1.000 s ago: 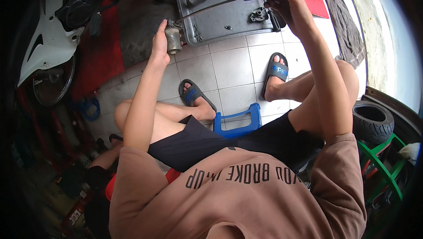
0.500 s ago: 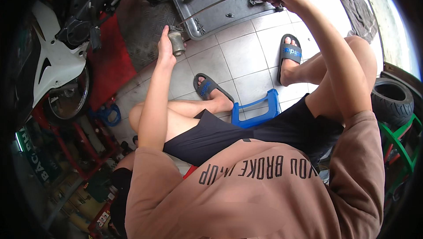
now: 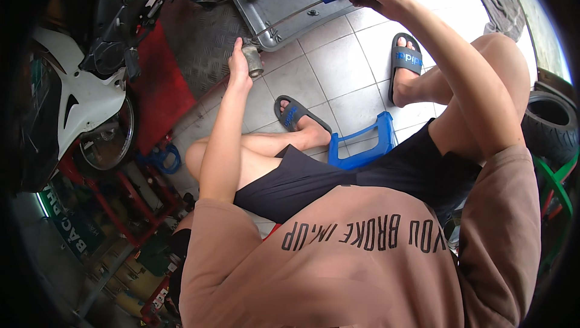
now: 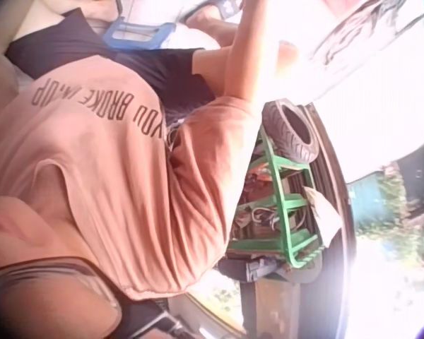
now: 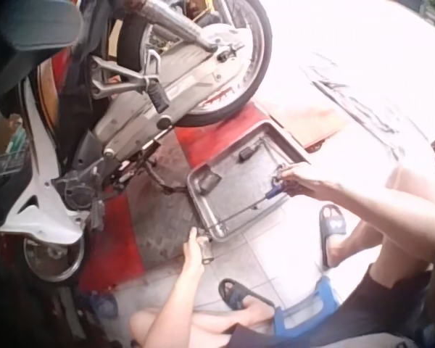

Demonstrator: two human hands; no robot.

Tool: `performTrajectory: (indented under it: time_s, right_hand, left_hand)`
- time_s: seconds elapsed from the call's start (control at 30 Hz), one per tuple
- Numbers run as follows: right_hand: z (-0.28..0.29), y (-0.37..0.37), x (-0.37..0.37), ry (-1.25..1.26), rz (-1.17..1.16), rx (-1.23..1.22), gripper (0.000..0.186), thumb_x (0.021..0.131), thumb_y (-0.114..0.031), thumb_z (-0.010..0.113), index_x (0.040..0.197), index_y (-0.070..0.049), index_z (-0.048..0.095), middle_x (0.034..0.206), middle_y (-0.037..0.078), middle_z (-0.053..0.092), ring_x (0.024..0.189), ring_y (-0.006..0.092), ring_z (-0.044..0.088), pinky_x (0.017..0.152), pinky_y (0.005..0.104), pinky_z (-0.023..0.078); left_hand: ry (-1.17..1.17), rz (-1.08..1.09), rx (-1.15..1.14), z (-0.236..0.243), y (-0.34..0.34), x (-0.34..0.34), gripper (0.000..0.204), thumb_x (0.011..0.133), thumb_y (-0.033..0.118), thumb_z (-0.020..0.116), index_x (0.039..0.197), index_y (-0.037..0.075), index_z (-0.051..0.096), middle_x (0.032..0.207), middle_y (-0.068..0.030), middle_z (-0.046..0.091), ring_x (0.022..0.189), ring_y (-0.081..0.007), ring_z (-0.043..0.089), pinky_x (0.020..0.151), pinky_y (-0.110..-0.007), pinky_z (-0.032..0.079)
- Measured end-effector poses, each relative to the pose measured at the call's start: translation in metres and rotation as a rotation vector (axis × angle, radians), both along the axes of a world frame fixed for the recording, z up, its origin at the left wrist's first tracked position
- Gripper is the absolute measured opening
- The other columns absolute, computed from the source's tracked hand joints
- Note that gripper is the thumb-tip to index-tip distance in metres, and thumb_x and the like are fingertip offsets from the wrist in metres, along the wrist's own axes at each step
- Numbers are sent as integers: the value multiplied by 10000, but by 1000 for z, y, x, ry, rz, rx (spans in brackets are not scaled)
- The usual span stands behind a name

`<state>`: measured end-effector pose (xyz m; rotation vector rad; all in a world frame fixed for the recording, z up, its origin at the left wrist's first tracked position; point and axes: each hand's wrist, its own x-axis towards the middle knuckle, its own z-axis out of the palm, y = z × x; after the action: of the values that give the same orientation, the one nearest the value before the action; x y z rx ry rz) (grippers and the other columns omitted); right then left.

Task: The person uses a screwdriver to pry open a starter motor, removes internal components, and places them in a metal tray.

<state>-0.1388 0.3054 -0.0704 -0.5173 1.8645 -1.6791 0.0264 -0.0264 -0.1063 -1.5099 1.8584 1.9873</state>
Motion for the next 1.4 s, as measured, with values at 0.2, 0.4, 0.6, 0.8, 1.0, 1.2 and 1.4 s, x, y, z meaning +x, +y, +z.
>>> performTrajectory:
  time_s: [0.2, 0.4, 0.6, 0.8, 1.0, 1.2, 1.4]
  right_hand:
    - [34, -18, -12, -353, -176, 435, 456, 975, -431, 374, 854, -90, 650, 572, 1, 508, 471, 96, 445, 400, 255, 333]
    - [24, -20, -5, -400, -355, 35, 256, 903, -315, 538, 871, -103, 677, 671, 20, 618, 528, 88, 488, 433, 253, 377]
    - [45, -23, -11, -498, -324, 222, 187, 876, -260, 579, 887, -91, 658, 698, 21, 613, 580, 97, 549, 504, 233, 451]
    - [19, -15, -10, -457, -159, -31, 169, 873, -246, 578, 865, -89, 638, 649, 14, 566, 544, 101, 536, 475, 236, 446]
    - [39, -25, -12, -435, -133, 268, 156, 864, -199, 585, 892, -55, 638, 667, 15, 584, 549, 102, 548, 484, 239, 459]
    - [43, -28, -5, -305, -134, 217, 186, 886, -226, 575, 915, -61, 656, 665, 27, 592, 535, 105, 560, 448, 235, 446]
    - [36, -20, -15, -312, -59, 385, 155, 823, -174, 650, 876, -31, 676, 686, 38, 619, 573, 113, 579, 488, 220, 455]
  left_hand:
    - [-7, 22, -28, -3, 5, -5, 451, 931, 452, 509, 892, 13, 606, 715, -97, 607, 590, -198, 608, 479, -361, 518]
    - [-24, -29, -161, -31, -3, -12, 455, 926, 459, 514, 846, 23, 613, 681, -85, 595, 546, -197, 592, 472, -362, 511]
    - [-28, 25, -169, -35, -8, -9, 458, 919, 468, 520, 841, 27, 613, 680, -80, 594, 544, -198, 589, 475, -363, 513]
    - [-9, 6, -144, -24, -3, -9, 455, 914, 472, 528, 851, 29, 611, 700, -79, 598, 571, -199, 596, 486, -367, 518]
    - [-24, 16, -176, -30, -12, -5, 452, 911, 471, 535, 854, 29, 610, 702, -80, 601, 571, -201, 597, 484, -367, 514]
    - [-25, 4, -182, -37, -14, -3, 455, 910, 473, 538, 844, 29, 612, 699, -82, 605, 566, -197, 599, 475, -361, 508]
    - [-24, -33, -245, -36, -11, -7, 461, 906, 472, 546, 831, 23, 617, 686, -80, 607, 540, -191, 594, 447, -347, 498]
